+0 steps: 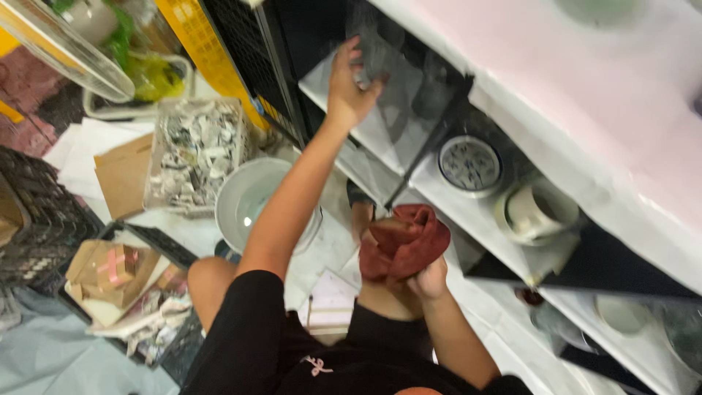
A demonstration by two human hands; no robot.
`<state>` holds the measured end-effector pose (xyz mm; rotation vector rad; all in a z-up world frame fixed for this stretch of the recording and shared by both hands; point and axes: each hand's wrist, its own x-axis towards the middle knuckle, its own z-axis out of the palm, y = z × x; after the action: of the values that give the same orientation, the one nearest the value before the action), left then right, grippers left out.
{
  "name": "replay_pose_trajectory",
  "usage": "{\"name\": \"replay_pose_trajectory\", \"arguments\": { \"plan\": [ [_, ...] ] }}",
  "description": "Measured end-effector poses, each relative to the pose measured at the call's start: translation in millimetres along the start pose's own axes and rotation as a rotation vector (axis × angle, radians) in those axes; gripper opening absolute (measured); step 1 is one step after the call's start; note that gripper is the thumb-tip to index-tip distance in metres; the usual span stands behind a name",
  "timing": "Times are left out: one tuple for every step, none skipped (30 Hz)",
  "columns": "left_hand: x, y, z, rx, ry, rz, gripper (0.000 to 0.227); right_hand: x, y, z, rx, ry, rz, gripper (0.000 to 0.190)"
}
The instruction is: The person sits on the floor and wipes multiple glass cups and a white mug with a red cloth. They pick up each item from a nearby shelf, wipe it thoroughly, and place it back on the shelf.
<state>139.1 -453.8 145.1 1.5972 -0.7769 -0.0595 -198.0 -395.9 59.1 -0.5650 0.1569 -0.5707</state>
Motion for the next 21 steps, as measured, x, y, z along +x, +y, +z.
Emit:
{"name": "replay_pose_trajectory", "arguments": {
  "plan": [
    [9, -8, 8, 0.013, 0.021, 0.078, 0.083, 4, 0, 10, 0.012, 0.079, 0.0, 0.049],
    [14, -13, 16, 0.025, 0.041, 0.156, 0.083, 8, -2, 21, 0.024, 0.159, -0.001, 0.053],
    [21, -17, 20, 0.037, 0.063, 0.232, 0.083, 13, -5, 32, 0.024, 0.12, 0.061, 0.053],
    [26, -20, 23, 0.041, 0.042, 0.228, 0.084, 18, -8, 42, 0.024, 0.08, 0.122, 0.053],
    [25, -23, 27, 0.043, 0.018, 0.218, 0.086, 21, -11, 51, 0.023, 0.046, 0.184, 0.054],
    [28, -25, 29, 0.045, -0.005, 0.208, 0.087, 28, -13, 58, 0.019, -0.06, 0.179, 0.053],
    [27, -27, 30, 0.048, -0.008, 0.197, 0.082, 32, -13, 63, 0.016, -0.161, 0.179, 0.052],
    [28, -28, 30, 0.051, -0.01, 0.185, 0.077, 36, -13, 68, 0.012, -0.261, 0.177, 0.051],
    [26, -28, 30, 0.053, -0.012, 0.166, 0.072, 38, -11, 69, 0.028, -0.241, 0.179, 0.051],
    [25, -28, 27, 0.035, -0.031, 0.178, 0.07, 41, -8, 69, 0.043, -0.22, 0.181, 0.051],
    [26, -27, 23, 0.016, -0.049, 0.191, 0.067, 42, -5, 67, 0.057, -0.2, 0.185, 0.051],
    [24, -25, 17, -0.004, -0.067, 0.203, 0.065, 41, -2, 63, 0.047, -0.124, 0.176, 0.054],
    [22, -20, 9, -0.02, -0.074, 0.207, 0.065, 44, 3, 59, 0.035, -0.056, 0.164, 0.057],
    [18, -13, 0, -0.037, -0.08, 0.212, 0.064, 42, 5, 55, 0.023, 0.012, 0.152, 0.06],
    [13, -4, -10, -0.053, -0.086, 0.219, 0.063, 40, 6, 51, -0.011, 0.007, 0.156, 0.062],
    [6, 4, -21, -0.062, -0.103, 0.213, 0.064, 38, 7, 47, -0.045, 0.002, 0.16, 0.064],
    [-5, 13, -33, -0.069, -0.117, 0.206, 0.065, 36, 8, 43, -0.077, -0.003, 0.168, 0.066],
    [-17, 20, -46, -0.076, -0.132, 0.198, 0.065, 36, 8, 40, -0.066, 0.049, 0.168, 0.066],
    [-32, 27, -62, -0.087, -0.166, 0.202, 0.064, 36, 8, 37, -0.055, 0.101, 0.174, 0.065],
    [-48, 32, -79, -0.098, -0.2, 0.206, 0.062, 36, 8, 36, -0.045, 0.152, 0.181, 0.065],
    [-67, 36, -96, -0.104, -0.227, 0.206, 0.061, 36, 7, 36, -0.02, 0.138, 0.135, 0.064]
  ]
}}
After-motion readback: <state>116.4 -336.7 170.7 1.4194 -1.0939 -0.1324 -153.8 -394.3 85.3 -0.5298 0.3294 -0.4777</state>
